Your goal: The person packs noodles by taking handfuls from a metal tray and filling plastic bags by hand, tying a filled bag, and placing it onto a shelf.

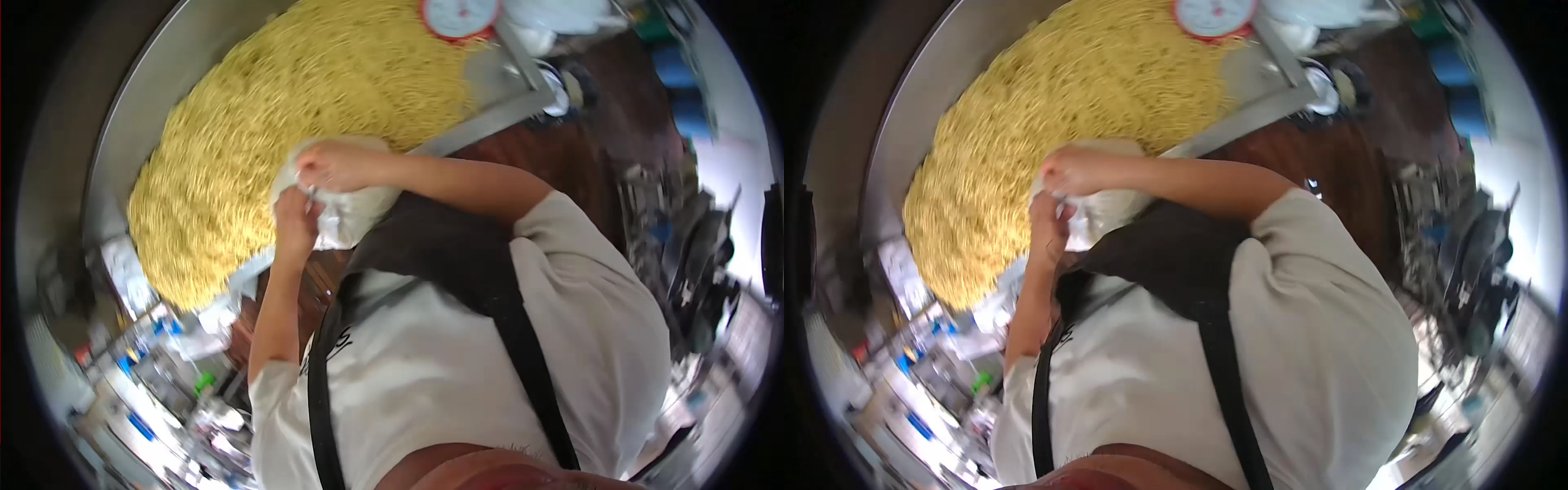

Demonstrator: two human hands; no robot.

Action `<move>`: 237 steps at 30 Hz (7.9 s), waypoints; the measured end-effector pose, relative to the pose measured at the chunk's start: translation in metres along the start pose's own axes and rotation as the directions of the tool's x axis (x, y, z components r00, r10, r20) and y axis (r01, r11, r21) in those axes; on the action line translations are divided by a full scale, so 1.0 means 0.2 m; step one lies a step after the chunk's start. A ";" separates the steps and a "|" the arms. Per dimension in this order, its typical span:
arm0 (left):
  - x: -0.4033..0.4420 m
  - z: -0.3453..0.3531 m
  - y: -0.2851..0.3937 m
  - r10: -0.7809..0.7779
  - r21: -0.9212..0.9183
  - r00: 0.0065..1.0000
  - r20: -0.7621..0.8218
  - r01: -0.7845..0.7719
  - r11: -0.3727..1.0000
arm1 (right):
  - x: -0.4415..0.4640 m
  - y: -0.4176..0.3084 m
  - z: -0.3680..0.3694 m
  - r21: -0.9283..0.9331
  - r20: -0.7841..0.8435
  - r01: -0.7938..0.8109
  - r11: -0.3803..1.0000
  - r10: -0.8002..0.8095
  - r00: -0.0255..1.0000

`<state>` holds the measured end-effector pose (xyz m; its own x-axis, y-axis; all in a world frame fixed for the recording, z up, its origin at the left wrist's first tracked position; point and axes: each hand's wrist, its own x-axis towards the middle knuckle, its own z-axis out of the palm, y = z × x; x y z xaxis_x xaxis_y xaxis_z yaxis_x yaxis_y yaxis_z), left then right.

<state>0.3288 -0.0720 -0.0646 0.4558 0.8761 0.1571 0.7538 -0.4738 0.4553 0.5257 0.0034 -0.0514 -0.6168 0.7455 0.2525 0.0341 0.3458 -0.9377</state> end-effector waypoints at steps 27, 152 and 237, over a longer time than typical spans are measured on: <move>0.66 0.59 1.55 0.555 -0.438 0.405 0.727 -0.350 0.828 | -2.84 -0.75 0.34 0.323 -0.941 -0.516 0.793 0.330 -0.082; 1.63 0.15 1.03 -0.177 -0.949 0.938 0.299 0.274 -0.153 | -0.48 -0.49 -1.60 -0.352 -0.081 -0.516 0.781 0.524 0.848; -1.49 -1.25 -1.90 -0.976 -0.801 0.210 -0.065 0.572 0.176 | 1.15 -0.09 1.32 -0.715 -0.141 -0.244 0.655 0.207 0.968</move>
<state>-0.2124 -0.1310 -0.0663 -0.6701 0.6521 -0.3545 0.0141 0.4886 0.8724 0.1755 0.0176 -0.0403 -0.4795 0.8735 0.0837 0.7354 0.4521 -0.5048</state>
